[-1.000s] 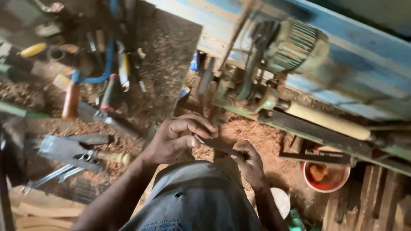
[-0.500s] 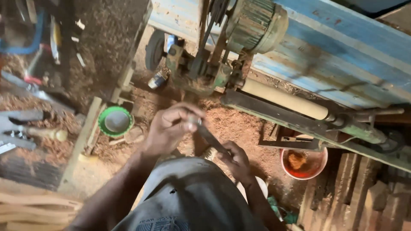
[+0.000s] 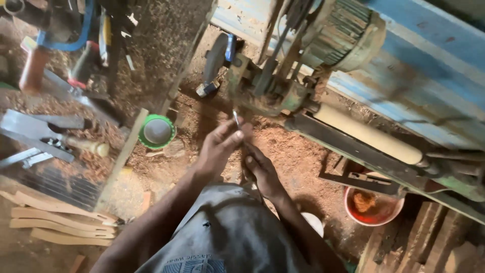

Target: The person uses a woodworking chisel to shape a piece of wood on a rotating lathe after sharpening the tool.

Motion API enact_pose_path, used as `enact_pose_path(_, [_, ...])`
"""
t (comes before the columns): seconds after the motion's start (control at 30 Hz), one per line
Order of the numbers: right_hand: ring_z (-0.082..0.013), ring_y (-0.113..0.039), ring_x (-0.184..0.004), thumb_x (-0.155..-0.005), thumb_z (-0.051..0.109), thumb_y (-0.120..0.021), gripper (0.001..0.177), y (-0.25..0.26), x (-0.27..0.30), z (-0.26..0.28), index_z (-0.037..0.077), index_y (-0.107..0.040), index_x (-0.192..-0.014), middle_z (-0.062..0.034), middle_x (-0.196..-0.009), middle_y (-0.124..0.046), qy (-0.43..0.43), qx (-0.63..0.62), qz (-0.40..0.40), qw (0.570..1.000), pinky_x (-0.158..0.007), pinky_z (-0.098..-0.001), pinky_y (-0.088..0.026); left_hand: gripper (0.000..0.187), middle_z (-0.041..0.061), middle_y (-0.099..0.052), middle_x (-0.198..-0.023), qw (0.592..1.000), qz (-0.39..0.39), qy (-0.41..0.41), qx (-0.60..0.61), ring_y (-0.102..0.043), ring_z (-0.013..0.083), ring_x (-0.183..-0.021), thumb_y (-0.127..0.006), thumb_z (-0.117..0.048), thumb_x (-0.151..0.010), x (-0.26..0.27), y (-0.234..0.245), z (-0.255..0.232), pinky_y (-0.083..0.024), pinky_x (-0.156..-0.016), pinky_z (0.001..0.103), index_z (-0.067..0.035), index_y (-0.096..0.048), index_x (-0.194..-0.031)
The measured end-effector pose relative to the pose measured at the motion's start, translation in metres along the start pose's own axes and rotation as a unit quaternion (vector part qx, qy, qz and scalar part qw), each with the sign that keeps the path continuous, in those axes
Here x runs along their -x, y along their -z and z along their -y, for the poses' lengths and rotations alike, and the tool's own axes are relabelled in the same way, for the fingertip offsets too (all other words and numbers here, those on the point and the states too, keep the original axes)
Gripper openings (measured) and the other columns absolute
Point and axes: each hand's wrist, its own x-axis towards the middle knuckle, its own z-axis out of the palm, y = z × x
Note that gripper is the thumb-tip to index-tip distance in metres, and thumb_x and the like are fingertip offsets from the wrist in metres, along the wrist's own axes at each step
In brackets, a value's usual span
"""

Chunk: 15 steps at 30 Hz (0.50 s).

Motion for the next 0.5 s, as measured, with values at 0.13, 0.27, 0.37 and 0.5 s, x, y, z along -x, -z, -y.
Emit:
enact_pose_path(0.13, [-0.0048,-0.045,-0.061,-0.111,0.03,-0.048,0.038,-0.048,-0.051,-0.025,0.005,-0.054,-0.139,0.0018,-0.079,-0.054,-0.035,-0.073,0.03,0.996,-0.054,-0.0228,-0.038,0.045,0.011,-0.067,-0.131,0.996,0.051,0.07,0.022,-0.067,0.0197,-0.116,-0.057,-0.011,-0.102,-0.037,0.063,0.011,-0.055,-0.104,0.038,-0.003,-0.051,-0.146])
enact_pose_path(0.27, [-0.004,-0.042,-0.063,-0.119,0.036,-0.038,0.037,-0.094,-0.093,-0.076,0.006,-0.058,-0.125,0.0054,-0.077,-0.05,-0.003,-0.138,-0.041,0.99,-0.058,-0.0223,-0.038,0.043,0.011,-0.065,-0.136,0.985,0.099,0.095,-0.107,-0.065,0.0178,-0.116,-0.052,-0.016,-0.107,-0.069,0.118,0.0,-0.055,-0.101,0.037,-0.007,-0.05,-0.149])
enact_pose_path(0.37, [-0.0027,-0.054,-0.062,-0.112,0.038,-0.023,0.043,-0.13,-0.11,-0.073,0.015,-0.059,-0.114,0.0055,-0.076,-0.059,-0.193,0.301,-0.111,0.927,-0.059,-0.0227,-0.042,0.044,0.009,-0.069,-0.135,0.95,0.123,0.164,-0.236,-0.065,0.0154,-0.106,-0.046,-0.025,-0.109,-0.088,0.142,-0.014,-0.056,-0.093,0.032,-0.014,-0.049,-0.152])
enact_pose_path(0.5, [-0.0055,-0.05,-0.062,-0.117,0.036,-0.033,0.034,-0.151,-0.156,-0.141,0.012,-0.055,-0.11,0.0025,-0.079,-0.056,-0.062,-0.281,-0.148,0.946,-0.053,-0.0242,-0.043,0.05,0.012,-0.07,-0.134,0.937,0.15,0.193,-0.248,-0.064,0.0197,-0.09,-0.044,-0.028,-0.106,-0.113,0.165,-0.006,-0.059,-0.084,0.034,-0.018,-0.038,-0.156])
